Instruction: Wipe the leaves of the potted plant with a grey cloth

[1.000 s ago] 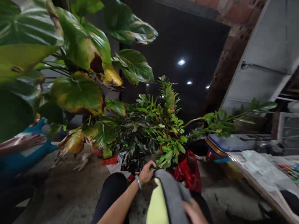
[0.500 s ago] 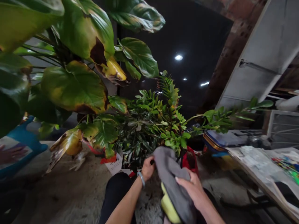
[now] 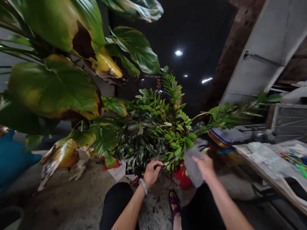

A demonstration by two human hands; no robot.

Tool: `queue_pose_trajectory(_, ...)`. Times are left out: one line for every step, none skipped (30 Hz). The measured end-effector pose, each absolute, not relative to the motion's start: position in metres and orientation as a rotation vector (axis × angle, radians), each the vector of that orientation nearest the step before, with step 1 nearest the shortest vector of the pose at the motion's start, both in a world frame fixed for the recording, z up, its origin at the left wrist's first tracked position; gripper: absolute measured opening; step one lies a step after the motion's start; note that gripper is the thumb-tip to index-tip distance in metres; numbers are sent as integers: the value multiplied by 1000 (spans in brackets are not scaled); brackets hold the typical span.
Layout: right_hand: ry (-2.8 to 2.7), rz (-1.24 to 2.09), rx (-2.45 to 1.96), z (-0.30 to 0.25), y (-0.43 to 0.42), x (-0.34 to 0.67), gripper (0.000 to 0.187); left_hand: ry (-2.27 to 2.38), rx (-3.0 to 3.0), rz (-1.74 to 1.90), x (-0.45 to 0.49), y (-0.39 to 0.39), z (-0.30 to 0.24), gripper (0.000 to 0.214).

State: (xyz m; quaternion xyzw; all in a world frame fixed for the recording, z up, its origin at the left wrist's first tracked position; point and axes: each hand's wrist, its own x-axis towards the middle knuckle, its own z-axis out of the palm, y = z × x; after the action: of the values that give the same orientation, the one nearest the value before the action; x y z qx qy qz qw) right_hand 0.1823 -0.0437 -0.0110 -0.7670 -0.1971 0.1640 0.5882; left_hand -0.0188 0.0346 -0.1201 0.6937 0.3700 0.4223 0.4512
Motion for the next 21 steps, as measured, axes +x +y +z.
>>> queue_pose_trajectory(-535, 496, -1786, -23, -46, 158, 38, 921, 1714, 1051, -20, 35, -121, 22)
queue_pose_trajectory(-594, 597, -1781, -34, -52, 135, 35, 926, 1716, 1058, -20, 36, -122, 23)
queue_pose_trajectory(-620, 660, -1780, -41, -63, 116, 33, 926, 1720, 1061, -21, 37, -123, 23)
queue_pose_trajectory(-623, 723, -1792, -43, -75, 102, 32, 923, 1725, 1059, -21, 37, -123, 24)
queue_pose_trajectory(-606, 782, -1801, -41, -88, 94, 34, 917, 1731, 1049, -21, 37, -123, 24)
queue_pose_trajectory(-577, 824, -1804, -33, -101, 92, 37, 912, 1734, 1034, -20, 37, -123, 24)
queue_pose_trajectory(-541, 848, -1796, -21, -111, 98, 41, 909, 1734, 1012, -20, 37, -123, 24)
queue_pose_trajectory(-498, 844, -1775, -5, -118, 108, 45, 909, 1728, 986, -19, 36, -123, 23)
queue_pose_trajectory(-455, 804, -1741, 14, -120, 122, 49, 912, 1717, 958, -19, 36, -122, 23)
queue_pose_trajectory(-403, 729, -1695, 33, -119, 138, 49, 915, 1702, 932, -18, 35, -122, 22)
queue_pose_trajectory(-329, 620, -1635, 50, -113, 154, 48, 915, 1686, 912, -17, 35, -121, 21)
queue_pose_trajectory(-256, 507, -1568, 65, -104, 168, 48, 913, 1671, 898, -17, 34, -121, 21)
queue_pose_trajectory(-234, 435, -1510, 75, -93, 178, 46, 907, 1658, 891, -16, 33, -120, 21)
queue_pose_trajectory(-241, 394, -1475, 81, -81, 183, 44, 901, 1646, 890, -16, 32, -120, 21)
queue_pose_trajectory(-279, 391, -1466, 81, -69, 183, 40, 896, 1635, 894, -15, 32, -120, 21)
queue_pose_trajectory(-340, 423, -1481, 77, -59, 178, 37, 893, 1623, 900, -14, 31, -121, 20)
queue_pose_trajectory(-408, 478, -1510, 70, -53, 169, 34, 891, 1608, 904, -13, 30, -121, 19)
queue_pose_trajectory(-475, 550, -1543, 60, -51, 157, 33, 890, 1591, 908, -12, 30, -121, 16)
queue_pose_trajectory(-544, 623, -1574, 49, -53, 143, 33, 889, 1574, 912, -10, 30, -122, 12)
queue_pose_trajectory(-615, 683, -1607, 40, -59, 130, 35, 888, 1553, 919, -9, 31, -122, 9)
queue_pose_trajectory(-688, 713, -1654, 34, -68, 120, 38, 889, 1531, 927, -8, 32, -123, 11)
